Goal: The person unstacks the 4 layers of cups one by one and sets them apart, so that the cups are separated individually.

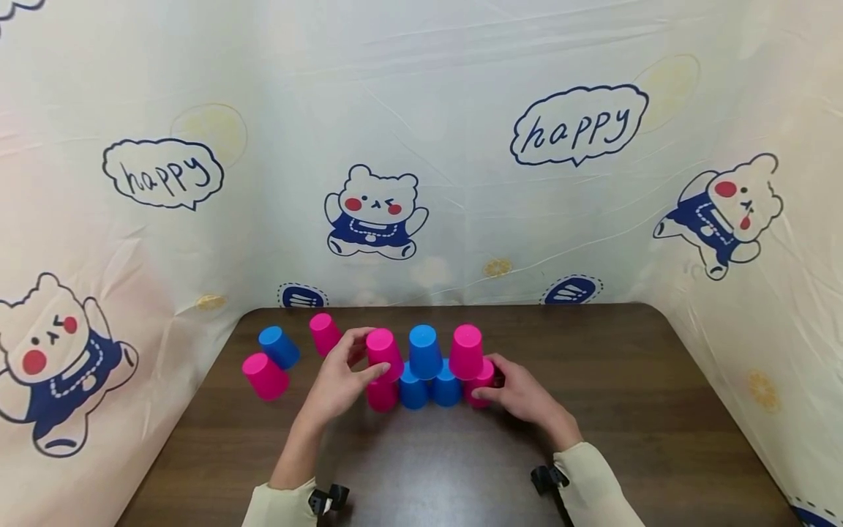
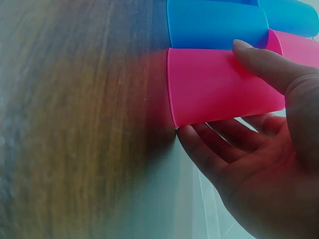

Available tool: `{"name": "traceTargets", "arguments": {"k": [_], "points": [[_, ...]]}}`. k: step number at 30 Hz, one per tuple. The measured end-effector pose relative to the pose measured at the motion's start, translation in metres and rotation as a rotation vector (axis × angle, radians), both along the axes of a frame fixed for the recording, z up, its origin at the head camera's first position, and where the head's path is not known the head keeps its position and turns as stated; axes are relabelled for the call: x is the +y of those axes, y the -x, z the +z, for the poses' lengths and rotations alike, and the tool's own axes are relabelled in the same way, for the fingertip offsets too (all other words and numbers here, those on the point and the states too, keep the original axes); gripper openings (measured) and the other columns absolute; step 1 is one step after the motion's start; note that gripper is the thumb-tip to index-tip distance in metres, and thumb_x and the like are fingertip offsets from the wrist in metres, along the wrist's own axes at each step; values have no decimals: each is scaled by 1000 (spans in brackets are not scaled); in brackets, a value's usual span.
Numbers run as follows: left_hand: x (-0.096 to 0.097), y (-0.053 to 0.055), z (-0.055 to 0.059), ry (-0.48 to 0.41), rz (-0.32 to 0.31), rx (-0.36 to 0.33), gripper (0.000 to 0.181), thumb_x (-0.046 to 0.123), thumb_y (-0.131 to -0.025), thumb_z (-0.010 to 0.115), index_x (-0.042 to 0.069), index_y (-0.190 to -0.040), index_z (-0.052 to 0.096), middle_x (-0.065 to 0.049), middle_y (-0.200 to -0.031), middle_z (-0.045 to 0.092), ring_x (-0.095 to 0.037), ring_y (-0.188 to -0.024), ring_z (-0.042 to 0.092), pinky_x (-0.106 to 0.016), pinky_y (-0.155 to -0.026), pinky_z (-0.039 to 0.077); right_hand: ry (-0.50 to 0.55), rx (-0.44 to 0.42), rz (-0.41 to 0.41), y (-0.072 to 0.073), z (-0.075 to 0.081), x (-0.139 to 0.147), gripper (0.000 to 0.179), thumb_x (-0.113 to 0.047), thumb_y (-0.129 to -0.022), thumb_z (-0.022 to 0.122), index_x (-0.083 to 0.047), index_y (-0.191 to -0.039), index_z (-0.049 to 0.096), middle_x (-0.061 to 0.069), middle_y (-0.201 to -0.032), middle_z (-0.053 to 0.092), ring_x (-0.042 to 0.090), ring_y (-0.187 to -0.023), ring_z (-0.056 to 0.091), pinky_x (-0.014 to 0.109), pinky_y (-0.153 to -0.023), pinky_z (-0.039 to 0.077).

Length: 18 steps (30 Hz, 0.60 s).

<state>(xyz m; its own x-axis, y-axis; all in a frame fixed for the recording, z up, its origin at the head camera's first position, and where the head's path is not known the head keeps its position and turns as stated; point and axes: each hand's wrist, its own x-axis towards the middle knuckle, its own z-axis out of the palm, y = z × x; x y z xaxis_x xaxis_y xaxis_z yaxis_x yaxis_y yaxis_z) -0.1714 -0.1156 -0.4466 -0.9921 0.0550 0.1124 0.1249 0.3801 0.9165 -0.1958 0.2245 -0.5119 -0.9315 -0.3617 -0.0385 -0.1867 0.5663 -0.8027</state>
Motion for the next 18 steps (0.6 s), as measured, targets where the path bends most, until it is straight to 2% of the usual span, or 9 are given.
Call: {"name": "traceTargets", "arguments": {"k": [5,10,18], "points": [[-1,1,1,6,-3,-8,64,9,-89,85,19,-144,54,-8,-141,63,-36,-136,58,-59,-113,49,-7,7,13,0,1,0,57,-32,-93,82,-14,-142,58,4,-123,69,23,-109,63,40,-92,57],[-3,2,3,-9,3,-22,64,7,-88,85,18,-144,54,-9,-140,63,-35,-132,60,-60,-112,49,-6,-6,9,0,1,-1,58,-32,-93,82,-16,-142,57,3,-125,69,23,-111,63,40,-94,57],[-12,4,9,-7,27,-27,65,6,-88,85,17,-144,53,-11,-140,63,-36,-129,62,-58,-111,50,-6,-4,-1,0,1,-2,57,-32,-92,83,-16,-141,58,2,-122,69,23,-109,63,40,-94,56]]}}
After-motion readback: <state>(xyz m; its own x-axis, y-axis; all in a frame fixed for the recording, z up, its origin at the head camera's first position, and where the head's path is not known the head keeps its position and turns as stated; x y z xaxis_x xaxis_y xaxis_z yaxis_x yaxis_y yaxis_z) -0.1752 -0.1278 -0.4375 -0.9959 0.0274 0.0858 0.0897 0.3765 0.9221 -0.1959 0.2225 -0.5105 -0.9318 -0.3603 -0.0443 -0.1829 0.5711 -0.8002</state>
